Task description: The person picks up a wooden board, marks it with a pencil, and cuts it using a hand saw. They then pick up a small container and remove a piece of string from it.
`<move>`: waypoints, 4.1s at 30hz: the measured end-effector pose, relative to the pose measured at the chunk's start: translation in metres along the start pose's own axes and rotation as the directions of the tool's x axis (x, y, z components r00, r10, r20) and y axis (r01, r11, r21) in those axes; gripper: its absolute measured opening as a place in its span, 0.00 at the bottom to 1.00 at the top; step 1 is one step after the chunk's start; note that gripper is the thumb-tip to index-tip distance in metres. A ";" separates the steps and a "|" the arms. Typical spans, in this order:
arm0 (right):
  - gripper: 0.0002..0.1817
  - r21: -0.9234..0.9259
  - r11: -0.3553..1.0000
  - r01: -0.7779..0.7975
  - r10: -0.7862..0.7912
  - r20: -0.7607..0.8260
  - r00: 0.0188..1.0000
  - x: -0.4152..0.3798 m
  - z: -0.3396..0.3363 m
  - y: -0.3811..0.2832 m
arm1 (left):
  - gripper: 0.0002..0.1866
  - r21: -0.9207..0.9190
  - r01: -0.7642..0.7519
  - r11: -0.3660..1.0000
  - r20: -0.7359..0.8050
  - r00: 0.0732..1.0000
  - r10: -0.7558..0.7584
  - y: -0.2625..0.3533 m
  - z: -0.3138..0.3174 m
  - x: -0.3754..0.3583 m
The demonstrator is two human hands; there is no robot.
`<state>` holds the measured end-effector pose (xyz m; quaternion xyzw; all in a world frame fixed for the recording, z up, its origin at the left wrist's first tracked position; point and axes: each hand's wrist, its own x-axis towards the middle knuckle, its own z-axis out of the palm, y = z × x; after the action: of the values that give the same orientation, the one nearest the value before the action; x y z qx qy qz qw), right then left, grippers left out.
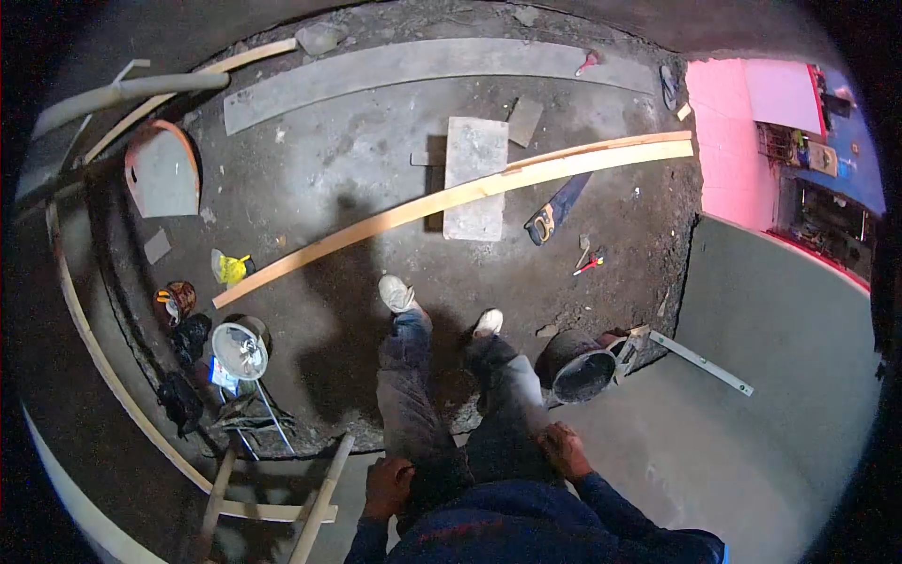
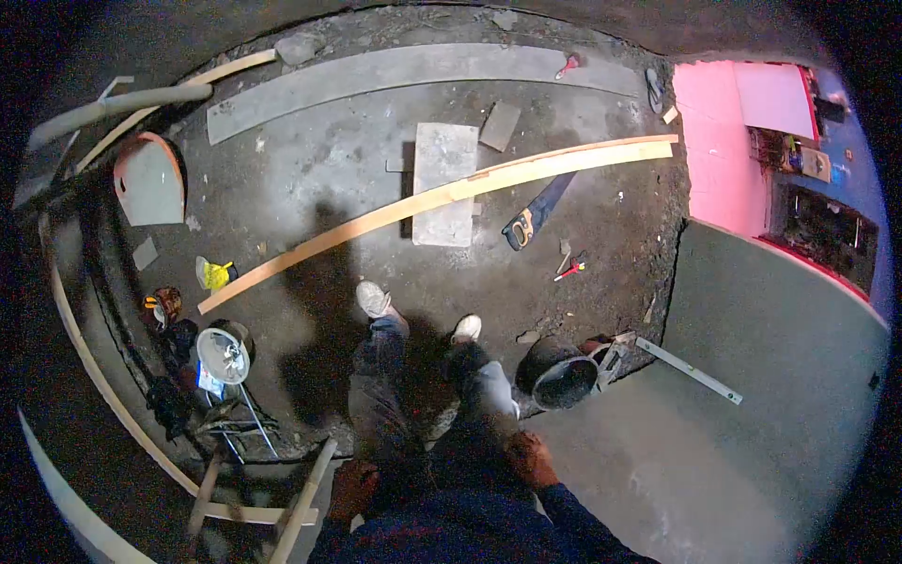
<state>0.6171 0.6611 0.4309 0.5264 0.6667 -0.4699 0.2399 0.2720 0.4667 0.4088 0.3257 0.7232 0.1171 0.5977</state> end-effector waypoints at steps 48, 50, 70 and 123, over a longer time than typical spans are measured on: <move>0.20 0.680 -0.026 0.733 -0.202 -0.722 0.662 0.535 -0.157 0.075 | 0.36 0.364 -0.182 0.914 -0.570 0.732 0.372 0.063 -0.035 0.528; 0.21 0.671 -0.141 0.728 -0.171 -0.741 0.650 0.528 -0.147 0.071 | 0.32 0.397 -0.237 0.887 -0.620 0.643 0.449 0.066 -0.023 0.519; 0.14 -0.684 0.535 0.496 -0.758 -0.648 -0.076 0.451 -0.207 0.016 | 0.36 0.517 -0.235 0.823 -0.780 0.267 0.566 0.047 0.024 0.523; 0.18 -0.861 0.507 0.041 -0.831 -0.476 0.289 0.505 -0.184 0.023 | 0.31 0.632 0.045 0.773 -0.689 0.490 0.534 -0.099 -0.037 0.488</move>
<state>0.5038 1.0639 0.0929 0.3097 0.9363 0.1220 -0.1123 0.1691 0.6979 -0.0217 0.4962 0.8590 0.1245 0.0194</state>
